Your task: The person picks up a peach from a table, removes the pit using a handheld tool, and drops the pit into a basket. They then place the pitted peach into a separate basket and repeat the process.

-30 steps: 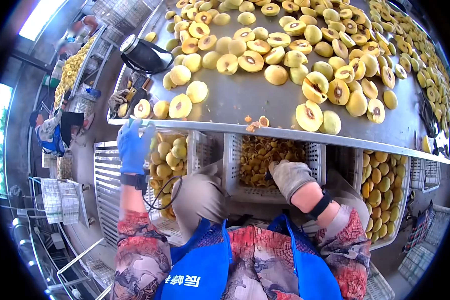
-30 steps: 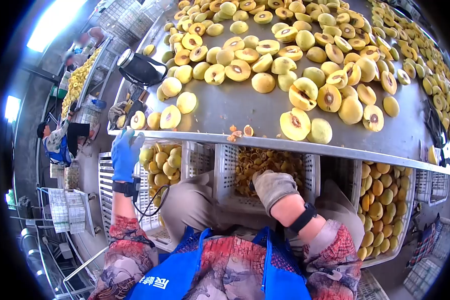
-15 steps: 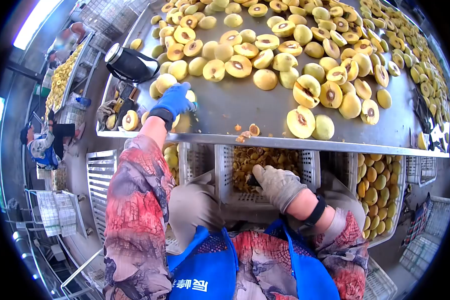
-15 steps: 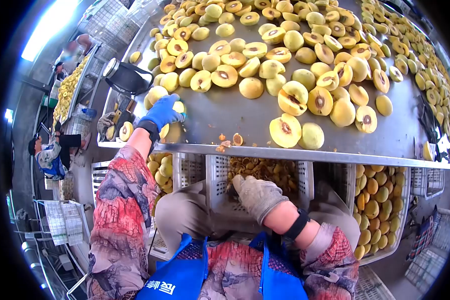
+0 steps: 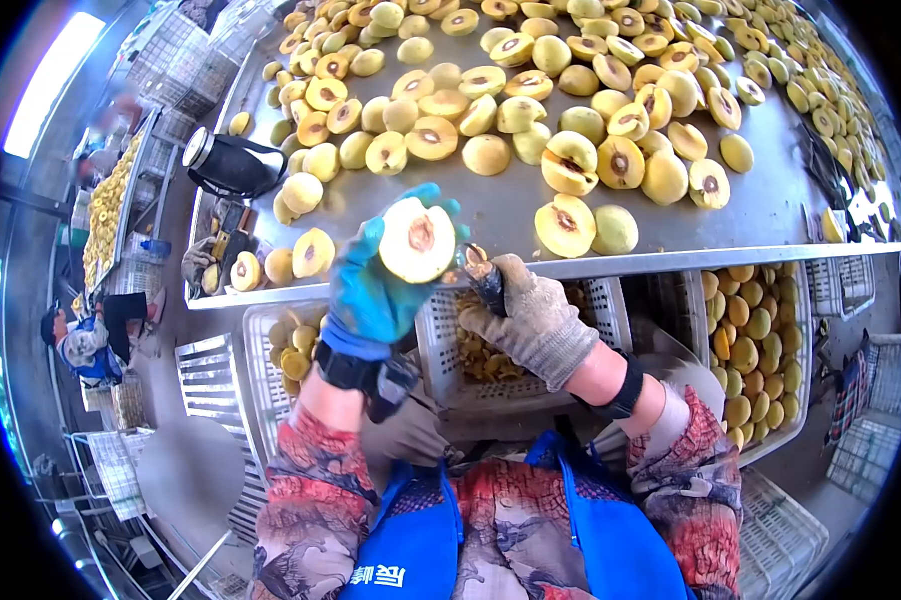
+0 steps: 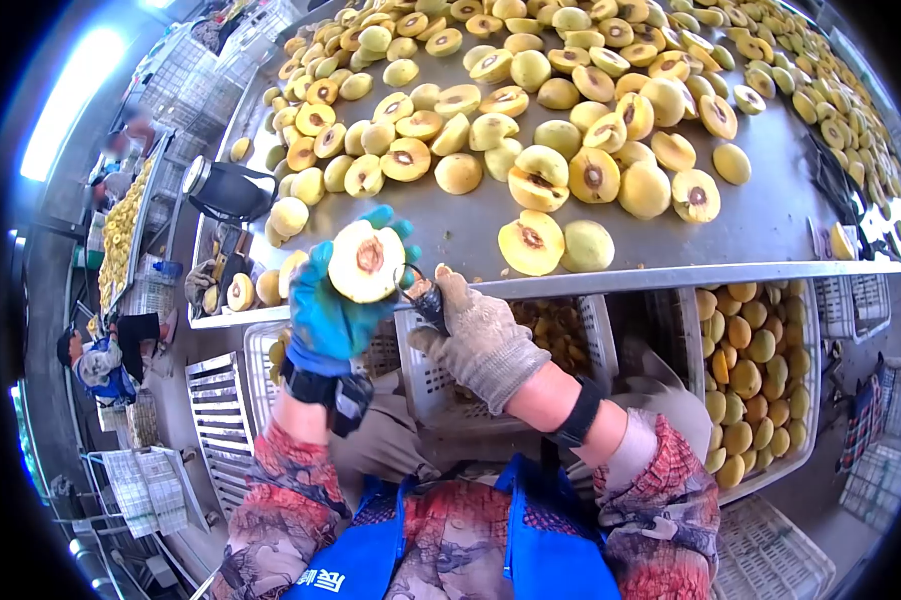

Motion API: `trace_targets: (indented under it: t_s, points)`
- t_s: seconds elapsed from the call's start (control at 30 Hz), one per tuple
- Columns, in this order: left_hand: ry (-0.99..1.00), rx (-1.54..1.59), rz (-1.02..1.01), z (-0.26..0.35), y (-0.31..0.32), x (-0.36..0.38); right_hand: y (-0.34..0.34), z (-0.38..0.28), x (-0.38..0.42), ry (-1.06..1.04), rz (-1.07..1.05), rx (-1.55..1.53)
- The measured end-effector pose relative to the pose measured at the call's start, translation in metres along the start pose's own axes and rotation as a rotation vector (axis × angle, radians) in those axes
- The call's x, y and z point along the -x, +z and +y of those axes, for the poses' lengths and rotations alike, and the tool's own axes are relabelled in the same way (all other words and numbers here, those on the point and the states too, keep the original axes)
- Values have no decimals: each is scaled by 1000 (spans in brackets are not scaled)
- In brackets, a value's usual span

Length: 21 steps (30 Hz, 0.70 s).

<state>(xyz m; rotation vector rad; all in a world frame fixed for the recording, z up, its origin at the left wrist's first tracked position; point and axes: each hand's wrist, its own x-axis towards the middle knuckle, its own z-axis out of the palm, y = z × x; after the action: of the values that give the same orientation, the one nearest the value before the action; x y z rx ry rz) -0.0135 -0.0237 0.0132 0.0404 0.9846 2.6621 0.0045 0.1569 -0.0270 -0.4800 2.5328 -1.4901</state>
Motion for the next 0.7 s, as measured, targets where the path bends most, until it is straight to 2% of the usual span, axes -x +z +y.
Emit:
trace_targets:
  t_s: [0.07,0.27,0.33,0.43,0.53,0.7]
  points:
    - [9,106,171,-20,15,-1,-5,-4,-1,24,-15,8]
    - [158,-125,227,-53,26,-3,-14,-7,1,52,-47,74]
    - [220,-227,244,-57,27,-2,-11,-2,4,22,-11,88]
    - [233,-174,212,-62,19,-2,-7,-2,6,50,-13,72]
    - [361,-348,176,-69,21,-2,-6,-1,7,22,-14,37]
    - [456,-530,172,-69,24,3,1,2,11,31,-6,-63]
